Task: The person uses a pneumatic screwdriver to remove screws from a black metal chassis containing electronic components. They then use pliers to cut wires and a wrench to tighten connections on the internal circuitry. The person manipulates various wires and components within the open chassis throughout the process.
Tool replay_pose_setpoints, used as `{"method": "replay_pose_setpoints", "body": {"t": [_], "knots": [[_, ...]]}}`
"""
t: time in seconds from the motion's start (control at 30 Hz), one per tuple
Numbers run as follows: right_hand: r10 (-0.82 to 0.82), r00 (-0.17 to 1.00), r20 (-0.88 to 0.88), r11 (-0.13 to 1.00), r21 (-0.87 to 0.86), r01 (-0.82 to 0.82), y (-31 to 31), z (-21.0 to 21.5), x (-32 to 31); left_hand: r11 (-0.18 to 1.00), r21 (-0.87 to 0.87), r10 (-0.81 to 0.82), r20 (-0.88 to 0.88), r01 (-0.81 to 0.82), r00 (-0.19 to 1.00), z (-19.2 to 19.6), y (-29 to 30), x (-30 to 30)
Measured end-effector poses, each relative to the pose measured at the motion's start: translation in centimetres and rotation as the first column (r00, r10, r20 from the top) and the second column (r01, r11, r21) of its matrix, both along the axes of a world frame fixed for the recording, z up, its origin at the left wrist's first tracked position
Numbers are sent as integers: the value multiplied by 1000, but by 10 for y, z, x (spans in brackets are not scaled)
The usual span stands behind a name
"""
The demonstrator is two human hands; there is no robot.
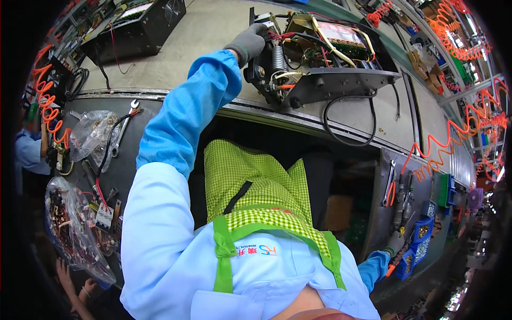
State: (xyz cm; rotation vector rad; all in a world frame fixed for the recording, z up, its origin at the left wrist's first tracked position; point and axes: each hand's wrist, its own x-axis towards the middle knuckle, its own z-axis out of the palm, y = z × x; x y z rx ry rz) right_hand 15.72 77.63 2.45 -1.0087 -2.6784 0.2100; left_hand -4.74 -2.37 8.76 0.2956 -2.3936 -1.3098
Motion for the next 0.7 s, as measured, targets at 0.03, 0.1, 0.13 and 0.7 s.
{"method": "replay_pose_setpoints", "body": {"t": [0.03, 0.1, 0.13, 0.7], "knots": [[-29, 992, 123, 998, 67, 20, -5, 8, -5, 999, 35, -3, -18, 4, 1000, -5, 0, 2], [-126, 928, 351, 975, 215, 51, -17, 24, -7, 994, 110, -23, -56, 29, 998, -7, -1, 2], [-134, 958, 253, 960, 271, 63, -37, 36, -1, 989, 140, -44, -81, 55, 996, -5, 2, -2], [947, -307, -97, -235, 441, -866, -550, 120, -196, 985, 142, -93, -29, 96, 995, -9, -11, 12]]}}
